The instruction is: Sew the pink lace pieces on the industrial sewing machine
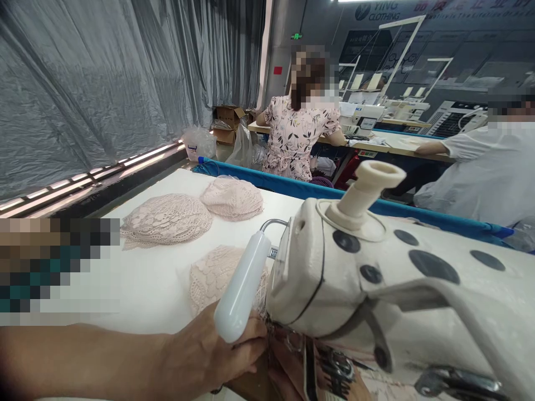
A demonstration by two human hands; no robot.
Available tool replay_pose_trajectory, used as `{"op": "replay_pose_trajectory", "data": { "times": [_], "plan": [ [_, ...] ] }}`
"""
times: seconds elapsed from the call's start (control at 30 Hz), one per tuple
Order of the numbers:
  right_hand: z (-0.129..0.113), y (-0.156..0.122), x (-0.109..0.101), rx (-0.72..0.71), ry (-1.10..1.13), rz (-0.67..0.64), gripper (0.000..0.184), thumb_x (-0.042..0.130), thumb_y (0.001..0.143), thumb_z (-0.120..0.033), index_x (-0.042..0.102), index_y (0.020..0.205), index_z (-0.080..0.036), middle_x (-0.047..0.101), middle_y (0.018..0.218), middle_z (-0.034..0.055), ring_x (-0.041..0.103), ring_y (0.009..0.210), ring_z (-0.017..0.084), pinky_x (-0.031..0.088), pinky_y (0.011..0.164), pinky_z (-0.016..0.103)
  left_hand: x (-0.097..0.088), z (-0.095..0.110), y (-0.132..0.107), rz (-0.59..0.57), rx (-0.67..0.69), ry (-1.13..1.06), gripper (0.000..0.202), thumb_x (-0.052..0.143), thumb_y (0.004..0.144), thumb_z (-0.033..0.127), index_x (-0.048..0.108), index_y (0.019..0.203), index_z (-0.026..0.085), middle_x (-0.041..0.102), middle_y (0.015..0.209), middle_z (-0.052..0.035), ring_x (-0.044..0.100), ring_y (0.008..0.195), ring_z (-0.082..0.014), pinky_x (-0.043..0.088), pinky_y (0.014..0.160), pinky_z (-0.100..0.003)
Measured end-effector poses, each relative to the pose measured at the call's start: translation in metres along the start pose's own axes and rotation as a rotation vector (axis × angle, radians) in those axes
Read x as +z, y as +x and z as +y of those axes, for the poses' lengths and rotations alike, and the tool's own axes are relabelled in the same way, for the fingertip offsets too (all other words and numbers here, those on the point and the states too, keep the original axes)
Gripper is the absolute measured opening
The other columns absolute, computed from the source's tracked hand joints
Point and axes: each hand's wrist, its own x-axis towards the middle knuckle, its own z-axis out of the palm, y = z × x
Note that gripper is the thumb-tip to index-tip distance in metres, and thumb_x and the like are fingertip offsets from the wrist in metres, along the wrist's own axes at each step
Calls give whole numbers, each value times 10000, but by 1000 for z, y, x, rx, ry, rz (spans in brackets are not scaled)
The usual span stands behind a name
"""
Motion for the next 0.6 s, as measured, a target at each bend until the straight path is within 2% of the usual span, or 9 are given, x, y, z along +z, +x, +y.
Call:
{"op": "replay_pose_trajectory", "data": {
  "times": [0.5, 0.6],
  "plan": [
    [-5, 6, -4, 23, 10, -9, 363, 600, 823, -273, 627, 1183, -313, 691, 1135, -3, 673, 993, 226, 562, 839, 273, 1, -1, 0, 7, -4, -11, 192, 485, 921, 158, 558, 747, 124, 584, 812, -1, 494, 732, -116, 353, 739, -302],
    [-3, 4, -5, 18, -11, 1, 363, 590, 831, -282, 624, 1190, -317, 696, 1124, -3, 678, 979, 233, 567, 824, 289, 1, -1, 0, -20, 3, -12, 211, 474, 931, 170, 564, 745, 129, 585, 813, -2, 499, 736, -115, 354, 736, -301]
  ]
}}
